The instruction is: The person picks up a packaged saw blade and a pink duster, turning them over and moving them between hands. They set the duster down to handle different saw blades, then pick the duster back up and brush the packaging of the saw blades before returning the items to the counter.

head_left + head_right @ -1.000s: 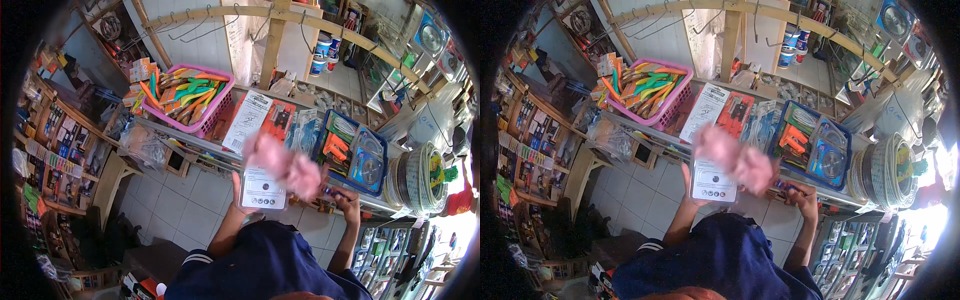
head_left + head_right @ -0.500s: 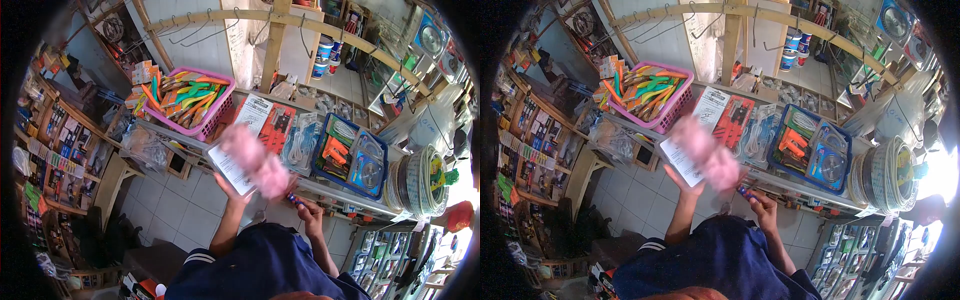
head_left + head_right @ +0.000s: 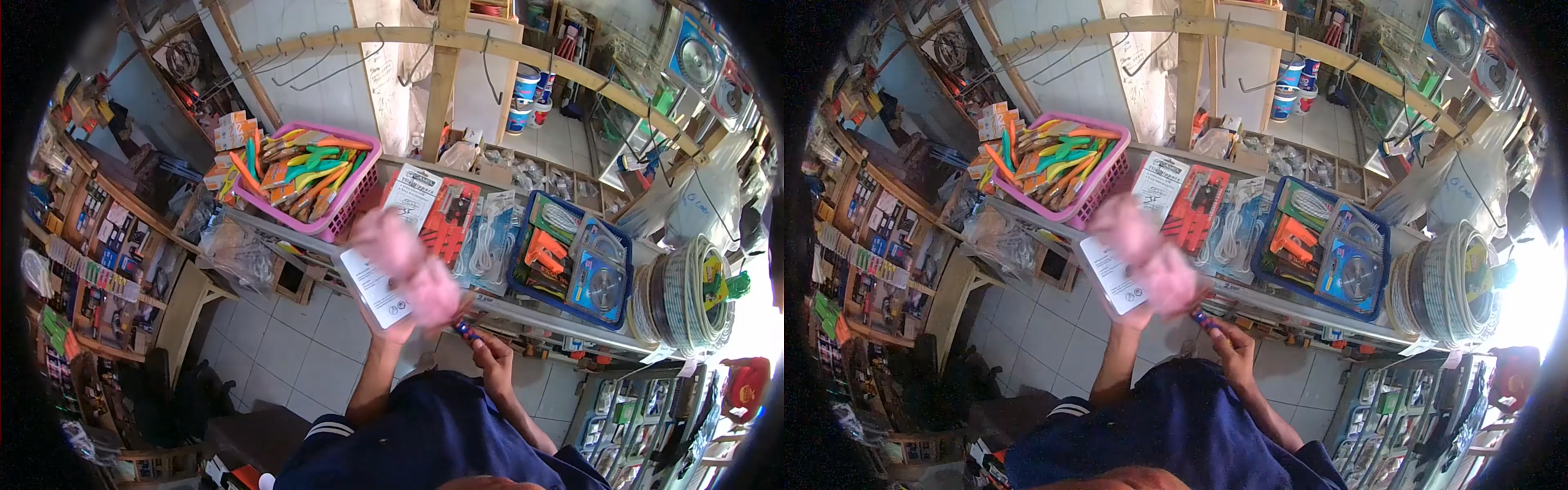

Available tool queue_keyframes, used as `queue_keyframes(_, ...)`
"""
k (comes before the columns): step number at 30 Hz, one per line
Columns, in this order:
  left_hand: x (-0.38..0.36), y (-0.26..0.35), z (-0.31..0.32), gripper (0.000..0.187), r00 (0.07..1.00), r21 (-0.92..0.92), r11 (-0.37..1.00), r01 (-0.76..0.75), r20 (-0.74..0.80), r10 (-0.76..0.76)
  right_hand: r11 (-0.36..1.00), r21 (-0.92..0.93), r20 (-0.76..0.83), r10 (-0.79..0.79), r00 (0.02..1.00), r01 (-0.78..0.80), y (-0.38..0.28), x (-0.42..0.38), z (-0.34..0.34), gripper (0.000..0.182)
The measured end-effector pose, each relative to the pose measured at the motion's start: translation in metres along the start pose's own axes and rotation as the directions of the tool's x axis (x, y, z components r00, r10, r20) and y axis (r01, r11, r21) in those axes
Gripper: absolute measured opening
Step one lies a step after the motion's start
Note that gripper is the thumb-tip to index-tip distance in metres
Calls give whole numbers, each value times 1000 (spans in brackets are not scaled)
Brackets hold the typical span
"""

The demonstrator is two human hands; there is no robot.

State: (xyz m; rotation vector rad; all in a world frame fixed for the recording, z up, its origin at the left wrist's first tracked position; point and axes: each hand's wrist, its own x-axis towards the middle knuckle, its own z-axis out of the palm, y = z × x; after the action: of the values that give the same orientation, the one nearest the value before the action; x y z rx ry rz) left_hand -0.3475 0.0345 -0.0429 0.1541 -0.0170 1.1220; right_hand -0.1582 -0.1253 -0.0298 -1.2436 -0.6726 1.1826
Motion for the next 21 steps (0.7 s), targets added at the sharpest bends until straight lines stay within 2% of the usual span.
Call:
queue_keyframes(1,3,0,-33,70,988,-305,946,114,137,-75,1000,-7,34,30,999,-30,1,0,-3,27)
queue_keyframes(2,5,-1,-65,69,952,-546,790,278,270,-148,998,-16,70,58,996,-57,2,1,-8,27)
queue_keyframes(3,7,0,-67,69,894,-736,516,439,300,-332,996,-27,107,86,991,-83,0,4,-13,28)
queue_keyframes(4,7,1,-68,65,937,-538,771,342,251,-241,997,-70,147,55,988,-45,-4,4,-18,28)
queue_keyframes(5,7,2,-46,61,969,-234,953,192,197,-146,994,-110,187,25,982,-4,-10,4,-22,29)
queue_keyframes(6,8,2,-24,58,989,64,997,42,142,-51,988,-148,228,-3,974,38,-15,5,-26,29)
queue_keyframes(7,1,0,-18,54,999,-6,1000,-29,28,29,997,-73,178,27,984,-14,-15,6,-30,31)
queue_keyframes(9,-1,0,-23,47,995,-109,991,-81,46,86,997,67,127,-38,991,30,-18,9,-43,34)
queue_keyframes(11,5,2,-33,41,945,-174,985,-13,319,69,970,226,90,-115,989,92,-26,12,-50,37)
queue_keyframes(14,5,15,-24,30,944,-366,922,129,329,-1,900,415,172,-221,960,133,-35,7,-63,38)
queue_keyframes(15,2,17,-17,24,968,-322,945,49,247,34,915,380,165,-214,963,138,-37,4,-64,38)
queue_keyframes(16,-1,24,-38,27,998,-224,972,-66,0,68,928,345,157,-208,965,144,-39,1,-64,39)
queue_keyframes(17,1,21,-33,31,978,-48,984,-172,-128,164,939,308,148,-203,968,150,-41,-1,-64,39)
queue_keyframes(18,3,19,-27,35,933,151,963,-224,-253,257,971,175,212,-201,957,165,-43,-1,-66,38)
queue_keyframes(20,5,19,-11,39,933,190,959,-209,-255,254,972,-98,333,-171,927,214,-50,1,-70,35)
queue_keyframes(21,5,20,1,41,946,175,965,-196,-225,233,982,-145,331,-68,941,122,-58,-2,-65,32)
